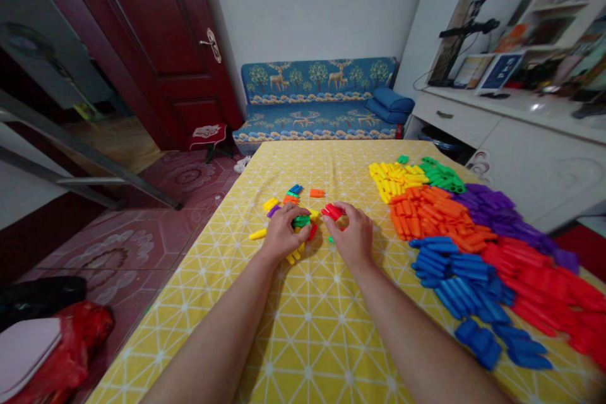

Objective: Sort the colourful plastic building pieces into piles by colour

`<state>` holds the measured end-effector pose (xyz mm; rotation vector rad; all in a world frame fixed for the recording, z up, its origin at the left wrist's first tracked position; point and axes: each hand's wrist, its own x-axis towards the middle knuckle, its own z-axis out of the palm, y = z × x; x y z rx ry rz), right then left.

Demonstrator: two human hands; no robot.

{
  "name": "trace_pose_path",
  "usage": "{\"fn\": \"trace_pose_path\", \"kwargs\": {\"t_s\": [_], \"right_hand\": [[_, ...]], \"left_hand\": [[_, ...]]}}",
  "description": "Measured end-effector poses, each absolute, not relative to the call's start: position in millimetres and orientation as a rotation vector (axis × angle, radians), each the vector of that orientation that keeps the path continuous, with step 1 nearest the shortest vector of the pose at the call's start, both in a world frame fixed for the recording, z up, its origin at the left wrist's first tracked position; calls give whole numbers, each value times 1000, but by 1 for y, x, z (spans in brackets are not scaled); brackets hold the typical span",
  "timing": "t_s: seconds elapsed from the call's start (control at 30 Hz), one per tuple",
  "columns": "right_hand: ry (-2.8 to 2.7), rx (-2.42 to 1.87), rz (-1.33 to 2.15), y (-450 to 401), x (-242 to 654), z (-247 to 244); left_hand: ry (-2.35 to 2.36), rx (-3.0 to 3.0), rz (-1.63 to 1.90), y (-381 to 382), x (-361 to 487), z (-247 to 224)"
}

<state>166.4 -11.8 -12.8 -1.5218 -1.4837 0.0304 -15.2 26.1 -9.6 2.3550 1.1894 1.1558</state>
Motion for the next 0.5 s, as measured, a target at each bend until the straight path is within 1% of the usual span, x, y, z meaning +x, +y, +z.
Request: {"fn": "trace_pose_path", "kwargs": {"t_s": [0.1, 0.2, 0.3, 0.4, 0.5], "right_hand": [[-1499, -1461, 14, -14, 165, -12], [-1502, -1385, 54, -21, 164, -11], [-1559, -1361, 104, -41, 174, 0], [-1549, -1384, 91, -77, 207, 24], [-1331, -1525, -44, -119, 272, 43]], "left_hand": [[1193, 2336, 1222, 29, -16, -12], [1172, 2349, 1207, 31, -18, -14], [1152, 2356, 1177, 31, -20, -15], [1120, 2371, 1163, 32, -21, -16], [1102, 2379, 1160, 33, -22, -16]]}}
